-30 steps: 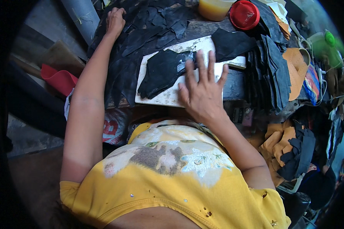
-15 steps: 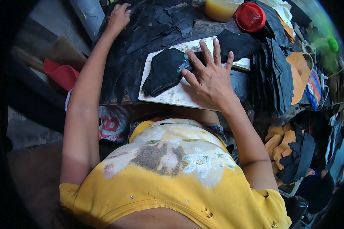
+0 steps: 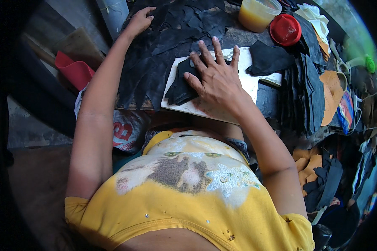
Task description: The person repeatedly rubs and presses a small black leather piece on a white rectangular board. They pick up the piece, turn it over, and continue rubbing it against the board surface throughout the clip.
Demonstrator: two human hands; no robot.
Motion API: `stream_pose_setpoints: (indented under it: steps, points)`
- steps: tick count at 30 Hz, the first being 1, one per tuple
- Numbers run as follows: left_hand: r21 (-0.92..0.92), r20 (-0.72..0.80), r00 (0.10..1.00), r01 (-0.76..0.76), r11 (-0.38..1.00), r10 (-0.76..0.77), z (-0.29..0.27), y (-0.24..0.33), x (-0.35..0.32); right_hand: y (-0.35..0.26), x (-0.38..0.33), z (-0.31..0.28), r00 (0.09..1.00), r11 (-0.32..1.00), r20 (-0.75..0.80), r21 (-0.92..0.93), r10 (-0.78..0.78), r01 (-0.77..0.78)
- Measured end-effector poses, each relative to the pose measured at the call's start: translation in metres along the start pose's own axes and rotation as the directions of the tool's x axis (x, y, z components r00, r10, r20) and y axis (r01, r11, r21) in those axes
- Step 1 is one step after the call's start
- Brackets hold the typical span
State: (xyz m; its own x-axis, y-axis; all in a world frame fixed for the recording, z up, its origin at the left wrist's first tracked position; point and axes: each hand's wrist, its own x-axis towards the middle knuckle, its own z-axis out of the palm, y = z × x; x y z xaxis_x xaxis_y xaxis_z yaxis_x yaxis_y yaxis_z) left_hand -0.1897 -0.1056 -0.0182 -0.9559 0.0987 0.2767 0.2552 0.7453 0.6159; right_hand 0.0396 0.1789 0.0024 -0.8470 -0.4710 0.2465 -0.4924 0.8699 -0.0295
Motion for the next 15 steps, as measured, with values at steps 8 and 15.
stream_pose_setpoints:
  steps: [8,15]
  points:
    - [0.181,-0.221,0.957,-0.15,0.972,0.188,0.009,-0.029,0.02,0.008,0.006,-0.002,0.989,0.995,0.114,-0.041,-0.09,0.095]
    - [0.158,-0.18,0.974,-0.111,0.981,0.139,0.012,-0.056,0.028,0.007,-0.014,-0.006,0.984,0.988,0.093,-0.012,-0.155,0.157]
